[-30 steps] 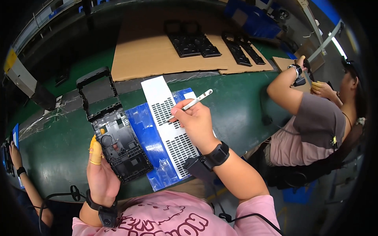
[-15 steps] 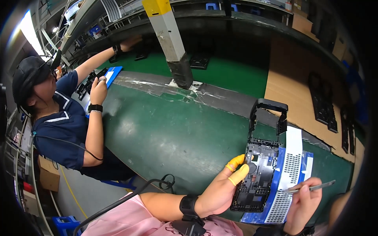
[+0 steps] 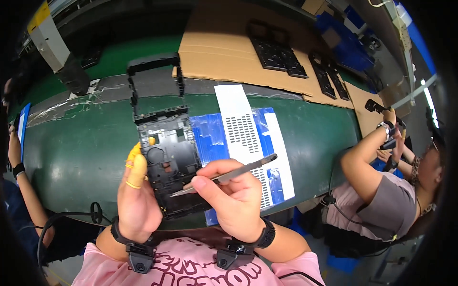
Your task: Assembling electronic components using tweezers and a stylus/pen at an industrial workstation.
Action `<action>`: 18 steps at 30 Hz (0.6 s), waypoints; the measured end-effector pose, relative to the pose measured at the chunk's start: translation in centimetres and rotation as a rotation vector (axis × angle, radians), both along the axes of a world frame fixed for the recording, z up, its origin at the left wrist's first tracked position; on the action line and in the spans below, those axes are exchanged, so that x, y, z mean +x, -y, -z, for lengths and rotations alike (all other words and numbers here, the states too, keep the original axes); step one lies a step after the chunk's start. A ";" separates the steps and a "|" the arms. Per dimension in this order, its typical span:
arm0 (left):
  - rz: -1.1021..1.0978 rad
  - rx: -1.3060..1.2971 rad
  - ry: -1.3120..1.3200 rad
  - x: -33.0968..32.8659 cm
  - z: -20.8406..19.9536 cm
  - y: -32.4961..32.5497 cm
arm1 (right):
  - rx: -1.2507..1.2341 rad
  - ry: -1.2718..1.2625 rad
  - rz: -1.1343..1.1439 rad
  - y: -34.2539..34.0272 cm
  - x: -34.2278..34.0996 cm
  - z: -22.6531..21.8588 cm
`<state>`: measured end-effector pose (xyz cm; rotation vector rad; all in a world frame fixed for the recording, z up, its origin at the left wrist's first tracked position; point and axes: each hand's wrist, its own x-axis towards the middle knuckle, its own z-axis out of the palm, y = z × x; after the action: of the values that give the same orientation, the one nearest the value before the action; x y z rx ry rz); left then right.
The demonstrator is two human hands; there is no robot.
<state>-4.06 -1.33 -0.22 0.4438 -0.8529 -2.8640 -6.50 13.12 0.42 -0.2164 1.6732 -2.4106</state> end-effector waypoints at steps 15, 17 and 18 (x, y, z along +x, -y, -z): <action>-0.020 0.015 -0.036 0.2 0.5 0.1 | 0.022 -0.078 -0.026 0.7 -0.2 0.7; -0.016 0.010 -0.042 0.1 0.6 0.0 | 0.004 -0.069 -0.021 0.8 -0.3 0.8; -0.022 0.002 -0.030 0.1 0.7 0.1 | -0.002 -0.043 -0.026 0.9 -0.3 1.0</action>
<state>-3.91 -1.42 -0.88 0.4063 -0.8350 -2.8442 -6.79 12.20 -0.54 -0.2899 1.6751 -2.4055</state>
